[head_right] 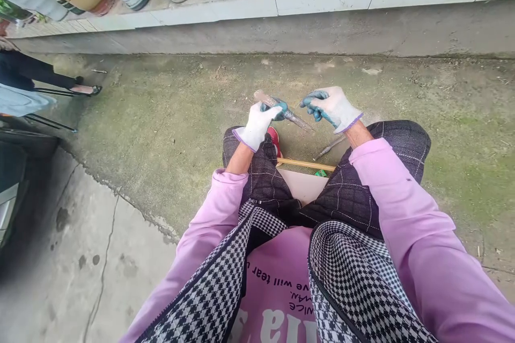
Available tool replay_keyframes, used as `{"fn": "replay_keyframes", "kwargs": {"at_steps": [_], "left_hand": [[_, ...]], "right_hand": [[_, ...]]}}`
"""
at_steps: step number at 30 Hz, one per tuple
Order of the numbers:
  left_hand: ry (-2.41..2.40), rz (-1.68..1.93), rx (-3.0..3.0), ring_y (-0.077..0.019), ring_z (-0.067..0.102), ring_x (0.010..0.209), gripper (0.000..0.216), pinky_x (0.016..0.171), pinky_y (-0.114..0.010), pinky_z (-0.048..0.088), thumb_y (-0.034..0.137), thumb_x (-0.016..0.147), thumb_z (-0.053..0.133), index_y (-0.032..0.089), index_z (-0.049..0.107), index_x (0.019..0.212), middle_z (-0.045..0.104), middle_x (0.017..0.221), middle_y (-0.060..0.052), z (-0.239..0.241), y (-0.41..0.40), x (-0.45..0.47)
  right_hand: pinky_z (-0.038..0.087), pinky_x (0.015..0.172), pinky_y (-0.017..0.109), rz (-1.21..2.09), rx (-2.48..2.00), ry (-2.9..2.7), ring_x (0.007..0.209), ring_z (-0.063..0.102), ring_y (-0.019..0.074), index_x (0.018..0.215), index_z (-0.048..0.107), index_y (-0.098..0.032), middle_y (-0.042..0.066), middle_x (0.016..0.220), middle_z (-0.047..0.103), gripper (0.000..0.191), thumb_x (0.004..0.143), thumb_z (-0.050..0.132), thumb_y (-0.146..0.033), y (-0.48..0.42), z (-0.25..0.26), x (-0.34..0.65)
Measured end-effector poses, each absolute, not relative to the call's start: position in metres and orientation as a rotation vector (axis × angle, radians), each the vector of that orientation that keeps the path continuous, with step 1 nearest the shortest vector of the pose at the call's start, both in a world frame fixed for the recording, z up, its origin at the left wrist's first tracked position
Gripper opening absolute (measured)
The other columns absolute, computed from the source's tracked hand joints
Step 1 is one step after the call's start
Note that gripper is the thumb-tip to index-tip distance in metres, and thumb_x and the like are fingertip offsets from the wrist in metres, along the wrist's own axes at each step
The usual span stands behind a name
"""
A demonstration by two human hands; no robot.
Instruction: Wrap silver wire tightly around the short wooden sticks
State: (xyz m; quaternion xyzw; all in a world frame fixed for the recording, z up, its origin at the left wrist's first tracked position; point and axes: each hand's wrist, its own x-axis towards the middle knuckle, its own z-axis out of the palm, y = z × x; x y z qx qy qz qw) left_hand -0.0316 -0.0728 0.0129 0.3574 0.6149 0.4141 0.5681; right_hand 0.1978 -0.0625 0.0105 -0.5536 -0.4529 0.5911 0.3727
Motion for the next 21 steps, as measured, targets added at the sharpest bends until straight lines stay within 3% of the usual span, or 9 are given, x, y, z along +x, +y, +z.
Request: {"fn": "replay_keyframes", "kwargs": {"at_steps": [4, 11, 15, 18, 21], "left_hand": [[1.314, 0.924, 0.652, -0.0228, 0.089, 0.089, 0.04, 0.103, -0.04, 0.075, 0.04, 0.087, 0.108, 0.017, 0.083, 0.108, 0.086, 0.09, -0.005, 0.023, -0.073, -0.039], [1.248, 0.929, 0.458, -0.0292, 0.095, 0.103, 0.051, 0.106, -0.042, 0.078, 0.064, 0.105, 0.093, 0.021, 0.085, 0.13, 0.089, 0.099, -0.009, 0.041, -0.074, -0.042], [1.257, 1.004, 0.418, -0.0288, 0.094, 0.114, 0.031, 0.113, -0.043, 0.075, 0.045, 0.113, 0.086, 0.02, 0.083, 0.128, 0.09, 0.108, -0.01, 0.037, -0.069, -0.041], [1.308, 1.093, 0.445, -0.0292, 0.093, 0.119, 0.025, 0.115, -0.046, 0.073, 0.033, 0.107, 0.092, 0.018, 0.082, 0.123, 0.09, 0.111, -0.01, 0.032, -0.066, -0.039], [1.362, 1.173, 0.538, -0.024, 0.092, 0.111, 0.016, 0.115, -0.043, 0.072, 0.019, 0.1, 0.091, 0.016, 0.082, 0.113, 0.088, 0.105, -0.007, 0.026, -0.065, -0.035]], "right_hand": [[0.053, 0.048, 0.025, 1.5, -1.444, -1.121, 0.051, 0.058, 0.0122, 0.079, 0.085, -0.018, 0.004, 0.065, 0.074, 0.018, 0.084, 0.102, -0.023, -0.057, 0.006, 0.201], [0.052, 0.047, 0.023, 1.562, -1.413, -1.118, 0.053, 0.065, 0.0147, 0.076, 0.08, -0.021, 0.002, 0.065, 0.076, 0.031, 0.083, 0.108, -0.031, -0.067, 0.001, 0.17], [0.054, 0.049, 0.02, 1.764, -1.328, -1.165, 0.057, 0.066, 0.013, 0.081, 0.084, -0.021, 0.002, 0.068, 0.077, 0.027, 0.087, 0.109, -0.031, -0.081, 0.004, 0.151], [0.057, 0.051, 0.02, 1.822, -1.281, -1.201, 0.057, 0.065, 0.0123, 0.08, 0.087, -0.02, 0.002, 0.068, 0.078, 0.023, 0.085, 0.109, -0.027, -0.09, 0.008, 0.145], [0.059, 0.051, 0.021, 1.776, -1.228, -1.228, 0.059, 0.067, 0.013, 0.082, 0.089, -0.019, 0.004, 0.071, 0.08, 0.023, 0.082, 0.11, -0.028, -0.094, 0.013, 0.148]]}}
